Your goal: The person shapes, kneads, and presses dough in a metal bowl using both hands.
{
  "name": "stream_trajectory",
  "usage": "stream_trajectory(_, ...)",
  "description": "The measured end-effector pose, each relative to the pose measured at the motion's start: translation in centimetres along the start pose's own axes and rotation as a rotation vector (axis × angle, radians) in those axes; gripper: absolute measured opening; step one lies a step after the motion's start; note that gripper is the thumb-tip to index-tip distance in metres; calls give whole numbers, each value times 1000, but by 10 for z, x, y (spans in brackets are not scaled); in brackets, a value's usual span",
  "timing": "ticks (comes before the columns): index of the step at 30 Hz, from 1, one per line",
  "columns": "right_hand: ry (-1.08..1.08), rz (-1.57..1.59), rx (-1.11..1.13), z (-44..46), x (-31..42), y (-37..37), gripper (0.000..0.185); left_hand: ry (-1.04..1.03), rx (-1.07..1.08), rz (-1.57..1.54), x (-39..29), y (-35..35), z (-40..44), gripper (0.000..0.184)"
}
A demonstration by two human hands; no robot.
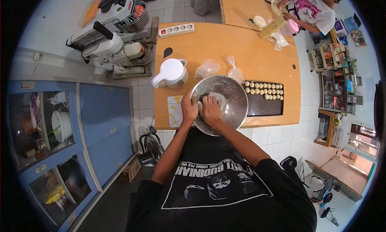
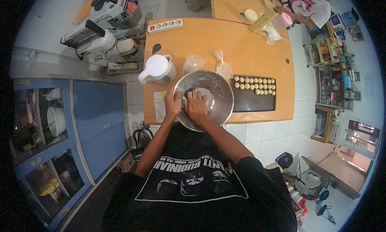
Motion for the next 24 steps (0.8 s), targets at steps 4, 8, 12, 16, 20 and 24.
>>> stream_trajectory(4, -47, 49, -13, 7, 1, 3, 31, -76, -50, -20, -2, 0, -1, 32)
stream_trajectory(8, -64, 83, 41, 12, 0, 1, 31, -125, -91, -47, -8, 3, -2, 24)
stream_trajectory(12, -4, 125, -32, 10, -7, -2, 29, -134, -39, -22, -10, 2, -1, 26)
stream_trajectory(16, 30, 340, 64, 8, -22, -8, 26, -201, -100, -18, -4, -2, -2, 27)
stream_trajectory(20, 310, 377, 173, -13, -21, 26, 26, -173, -76, -25, -7, -1, -5, 27)
stream_trajectory(24, 324, 466, 339, -31, -48, 17, 46, -194, -105, -56, -10, -1, -10, 27)
Point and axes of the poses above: each hand's wrist, its own z-axis towards the middle knuckle, its own y-axis out of the back of the hand, x = y × z, the point moved 8 cm from there along z, towards the middle knuckle, and after that the axes turned 4 degrees about x, right-handed, at the moved point
